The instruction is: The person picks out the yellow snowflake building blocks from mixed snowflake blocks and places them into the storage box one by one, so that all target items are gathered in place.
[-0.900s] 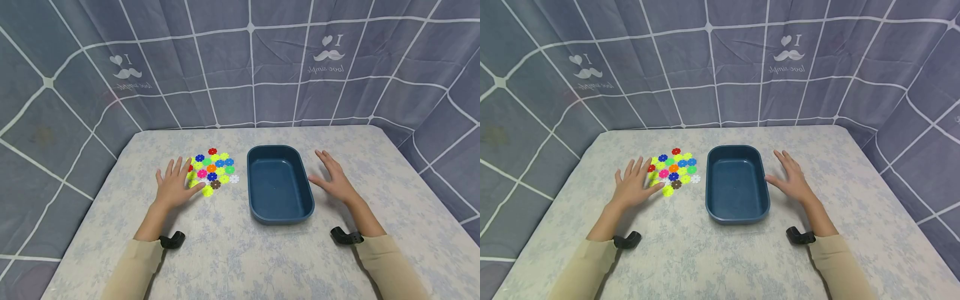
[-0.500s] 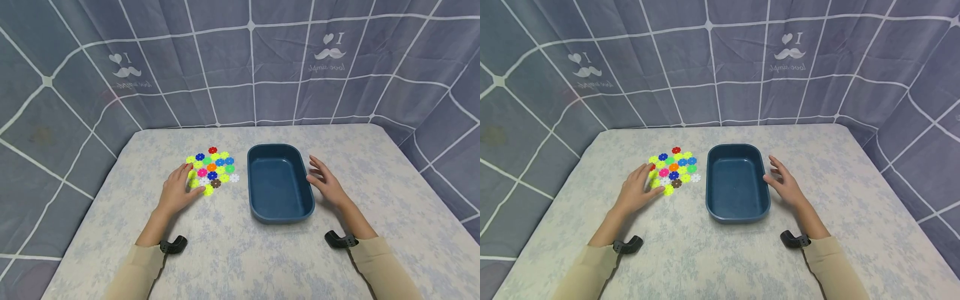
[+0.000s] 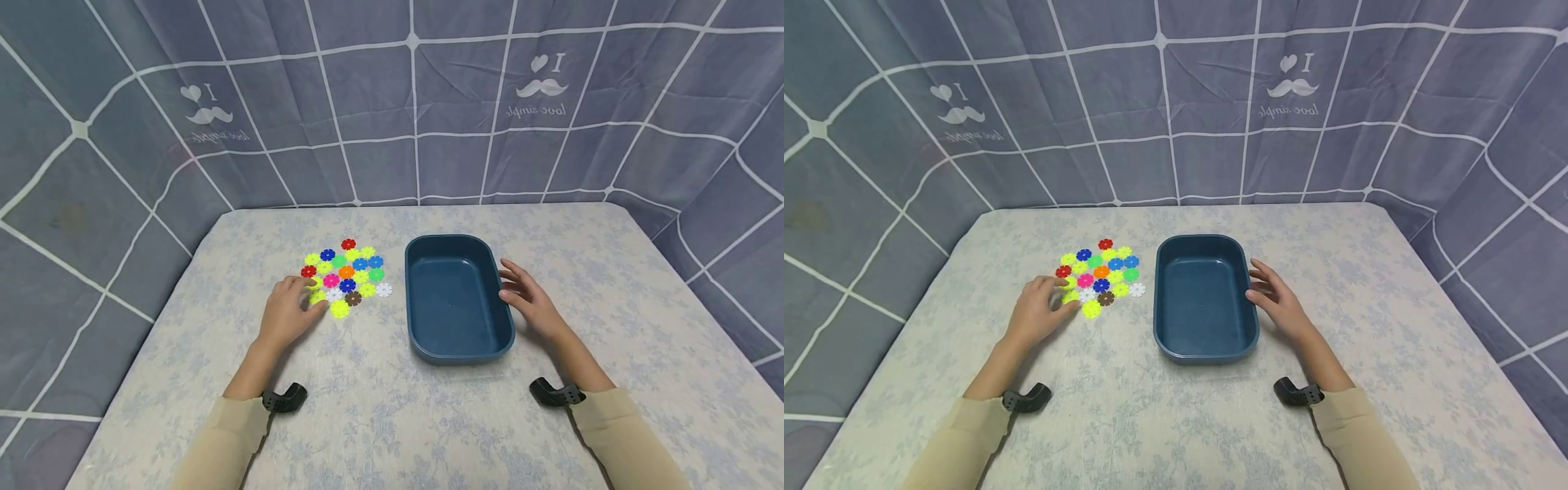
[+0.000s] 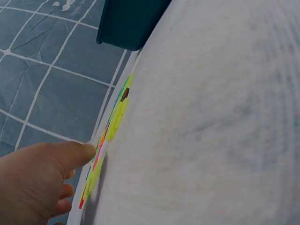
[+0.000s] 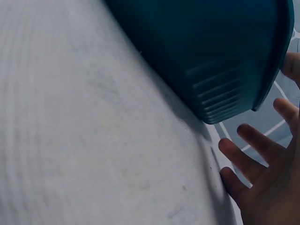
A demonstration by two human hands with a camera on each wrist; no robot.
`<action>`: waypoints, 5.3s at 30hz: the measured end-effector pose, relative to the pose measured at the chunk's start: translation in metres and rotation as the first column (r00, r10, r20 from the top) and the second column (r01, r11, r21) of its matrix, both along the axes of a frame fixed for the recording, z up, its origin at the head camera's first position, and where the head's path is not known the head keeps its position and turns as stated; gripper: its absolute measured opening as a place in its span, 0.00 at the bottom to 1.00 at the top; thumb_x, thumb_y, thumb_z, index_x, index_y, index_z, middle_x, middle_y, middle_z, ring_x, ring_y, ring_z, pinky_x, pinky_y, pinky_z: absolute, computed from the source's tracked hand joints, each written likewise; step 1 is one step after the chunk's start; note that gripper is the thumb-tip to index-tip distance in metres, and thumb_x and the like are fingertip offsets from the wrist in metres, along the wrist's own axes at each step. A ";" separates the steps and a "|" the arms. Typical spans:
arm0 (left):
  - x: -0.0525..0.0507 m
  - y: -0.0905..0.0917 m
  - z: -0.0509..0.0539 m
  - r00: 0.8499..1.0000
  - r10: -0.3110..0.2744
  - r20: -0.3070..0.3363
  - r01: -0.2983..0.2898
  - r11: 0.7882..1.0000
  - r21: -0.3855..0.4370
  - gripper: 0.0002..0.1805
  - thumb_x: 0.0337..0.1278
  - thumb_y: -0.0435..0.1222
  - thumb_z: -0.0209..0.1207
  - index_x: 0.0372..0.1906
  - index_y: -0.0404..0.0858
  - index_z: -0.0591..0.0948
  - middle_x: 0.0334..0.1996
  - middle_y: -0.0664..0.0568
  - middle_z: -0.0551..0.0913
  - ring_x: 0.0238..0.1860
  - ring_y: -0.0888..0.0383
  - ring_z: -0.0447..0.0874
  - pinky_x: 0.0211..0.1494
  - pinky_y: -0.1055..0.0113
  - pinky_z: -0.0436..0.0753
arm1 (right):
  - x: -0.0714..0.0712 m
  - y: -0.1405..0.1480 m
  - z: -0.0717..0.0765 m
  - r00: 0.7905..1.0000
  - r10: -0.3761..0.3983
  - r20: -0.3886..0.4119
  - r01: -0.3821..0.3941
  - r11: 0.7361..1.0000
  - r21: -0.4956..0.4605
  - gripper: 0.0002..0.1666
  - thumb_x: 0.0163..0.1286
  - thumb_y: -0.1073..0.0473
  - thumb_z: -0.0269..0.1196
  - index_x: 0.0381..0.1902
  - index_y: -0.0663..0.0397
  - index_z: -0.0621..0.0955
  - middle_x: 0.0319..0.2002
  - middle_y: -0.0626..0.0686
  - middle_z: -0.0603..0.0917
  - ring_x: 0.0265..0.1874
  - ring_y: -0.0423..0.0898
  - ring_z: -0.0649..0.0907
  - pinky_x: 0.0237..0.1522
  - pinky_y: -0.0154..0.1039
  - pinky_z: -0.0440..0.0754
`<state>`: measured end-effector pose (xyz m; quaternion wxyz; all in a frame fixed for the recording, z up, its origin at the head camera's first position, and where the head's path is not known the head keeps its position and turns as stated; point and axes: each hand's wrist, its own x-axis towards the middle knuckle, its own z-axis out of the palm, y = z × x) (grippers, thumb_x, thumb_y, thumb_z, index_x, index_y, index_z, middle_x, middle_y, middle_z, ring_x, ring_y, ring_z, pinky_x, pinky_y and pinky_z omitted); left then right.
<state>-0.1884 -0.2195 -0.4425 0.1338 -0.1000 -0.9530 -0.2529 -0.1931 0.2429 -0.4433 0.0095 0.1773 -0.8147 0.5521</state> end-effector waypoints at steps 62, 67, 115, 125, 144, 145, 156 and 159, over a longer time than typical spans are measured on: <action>-0.001 0.000 -0.009 0.987 0.067 0.145 -0.113 0.935 0.337 0.12 0.63 0.33 0.62 0.50 0.37 0.81 0.33 0.45 0.82 0.29 0.53 0.72 0.31 0.65 0.71 | 0.000 -0.002 -0.006 0.998 0.040 0.052 -0.040 0.999 -0.013 0.33 0.77 0.63 0.50 0.76 0.57 0.56 0.69 0.67 0.64 0.65 0.64 0.68 0.56 0.35 0.72; -0.001 0.001 -0.009 0.984 0.078 0.158 -0.132 0.921 0.366 0.11 0.63 0.33 0.62 0.50 0.37 0.81 0.34 0.46 0.81 0.30 0.53 0.72 0.31 0.66 0.71 | 0.000 -0.002 -0.005 0.996 0.053 0.066 -0.052 0.998 -0.023 0.33 0.77 0.63 0.50 0.76 0.56 0.55 0.71 0.67 0.61 0.66 0.65 0.66 0.61 0.60 0.67; -0.014 0.057 0.043 0.981 -0.150 0.122 0.064 0.846 0.530 0.12 0.63 0.33 0.62 0.50 0.35 0.81 0.37 0.43 0.82 0.39 0.51 0.76 0.37 0.70 0.75 | 0.000 -0.002 -0.004 0.992 0.047 0.117 -0.042 0.998 -0.037 0.36 0.76 0.61 0.52 0.77 0.52 0.54 0.69 0.69 0.63 0.65 0.66 0.67 0.61 0.66 0.64; -0.018 0.074 0.044 0.975 -0.198 0.098 0.109 0.817 0.567 0.11 0.62 0.31 0.62 0.48 0.35 0.82 0.36 0.45 0.81 0.36 0.51 0.76 0.35 0.69 0.75 | -0.001 -0.002 -0.006 0.991 0.039 0.130 -0.034 0.998 -0.044 0.35 0.76 0.61 0.52 0.77 0.52 0.55 0.69 0.69 0.63 0.65 0.66 0.67 0.61 0.66 0.64; -0.019 0.103 0.050 0.966 -0.244 0.086 0.154 0.808 0.569 0.13 0.63 0.28 0.60 0.50 0.27 0.80 0.37 0.35 0.81 0.37 0.44 0.77 0.35 0.69 0.73 | 0.001 -0.001 -0.006 0.991 0.059 0.120 -0.051 0.997 -0.066 0.35 0.76 0.62 0.51 0.77 0.53 0.54 0.69 0.69 0.63 0.65 0.65 0.67 0.61 0.65 0.64; -0.019 0.104 0.050 0.965 -0.247 0.086 0.155 0.803 0.575 0.13 0.62 0.28 0.60 0.50 0.28 0.80 0.38 0.35 0.81 0.37 0.45 0.77 0.36 0.69 0.73 | 0.001 -0.001 -0.006 0.991 0.058 0.122 -0.051 0.996 -0.068 0.35 0.76 0.62 0.51 0.77 0.53 0.54 0.69 0.69 0.63 0.65 0.65 0.67 0.61 0.65 0.65; -0.019 0.117 0.052 0.957 -0.280 0.068 0.186 0.779 0.599 0.11 0.61 0.32 0.63 0.47 0.34 0.83 0.35 0.43 0.82 0.36 0.50 0.77 0.39 0.61 0.76 | 0.000 -0.001 -0.005 0.990 0.048 0.129 -0.041 0.998 -0.057 0.36 0.76 0.61 0.52 0.77 0.52 0.54 0.69 0.69 0.63 0.65 0.65 0.67 0.61 0.65 0.64; -0.020 0.123 0.054 0.955 -0.287 0.070 0.193 0.785 0.588 0.11 0.61 0.32 0.63 0.47 0.35 0.83 0.34 0.44 0.82 0.35 0.50 0.77 0.35 0.63 0.76 | 0.000 -0.002 -0.005 0.991 0.047 0.127 -0.040 0.998 -0.051 0.36 0.76 0.61 0.52 0.77 0.52 0.54 0.69 0.69 0.63 0.66 0.65 0.67 0.61 0.65 0.64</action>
